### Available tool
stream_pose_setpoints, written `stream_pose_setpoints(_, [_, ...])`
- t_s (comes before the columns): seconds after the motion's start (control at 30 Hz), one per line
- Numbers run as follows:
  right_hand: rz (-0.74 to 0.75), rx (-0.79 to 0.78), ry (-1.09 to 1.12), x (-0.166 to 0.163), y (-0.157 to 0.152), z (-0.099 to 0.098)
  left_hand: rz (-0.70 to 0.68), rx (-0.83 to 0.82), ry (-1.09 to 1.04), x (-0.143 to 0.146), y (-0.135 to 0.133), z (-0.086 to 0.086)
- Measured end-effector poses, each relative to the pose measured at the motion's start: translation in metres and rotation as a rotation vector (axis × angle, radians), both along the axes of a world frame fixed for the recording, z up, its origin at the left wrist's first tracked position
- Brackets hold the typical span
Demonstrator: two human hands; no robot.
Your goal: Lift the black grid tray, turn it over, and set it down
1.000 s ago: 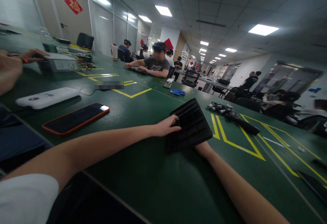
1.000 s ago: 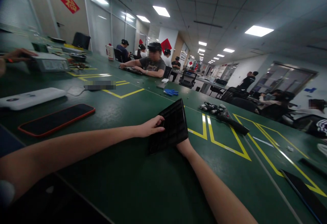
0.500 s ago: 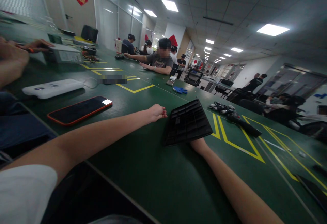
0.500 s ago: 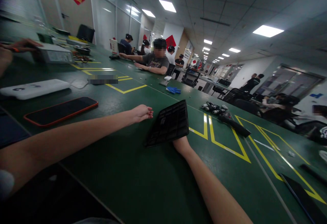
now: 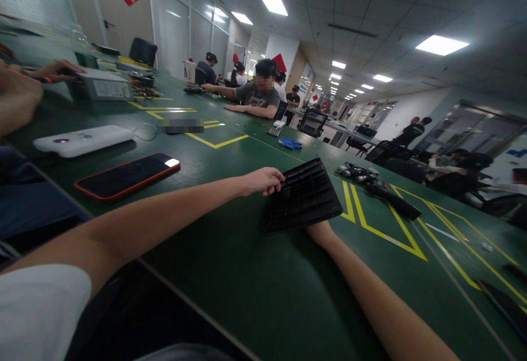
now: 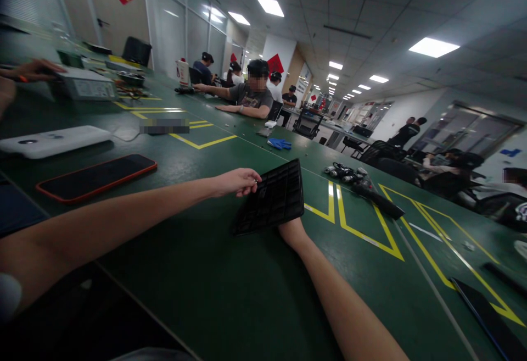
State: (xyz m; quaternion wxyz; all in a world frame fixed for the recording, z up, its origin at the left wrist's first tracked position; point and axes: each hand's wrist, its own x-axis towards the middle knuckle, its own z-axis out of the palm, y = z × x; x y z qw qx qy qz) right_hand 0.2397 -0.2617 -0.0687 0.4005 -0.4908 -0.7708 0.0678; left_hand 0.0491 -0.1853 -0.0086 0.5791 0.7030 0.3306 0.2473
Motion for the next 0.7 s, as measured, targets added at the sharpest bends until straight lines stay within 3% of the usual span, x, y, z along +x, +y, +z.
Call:
stream_pose_setpoints(0.17, [-0.007, -0.017, 0.01, -0.001, -0.003, 0.003, -0.091, 0.251, 0.132, 0.002, -0.001, -0.008])
stream_pose_setpoints(0.47, [-0.044, 0.019, 0.009, 0.003, -0.003, -0.002, -0.073, 0.966, 0.432, 0.002, -0.015, -0.003])
stream_pose_setpoints(0.6, [-0.027, -0.007, 0.034, 0.002, -0.004, -0.002, -0.111, 1.098, 0.526, 0.001, -0.02, -0.003])
stream_pose_setpoints(0.7, [-0.033, 0.008, 0.018, 0.002, -0.004, -0.003, -0.176, 1.15, 0.473, 0.0, -0.019, -0.003])
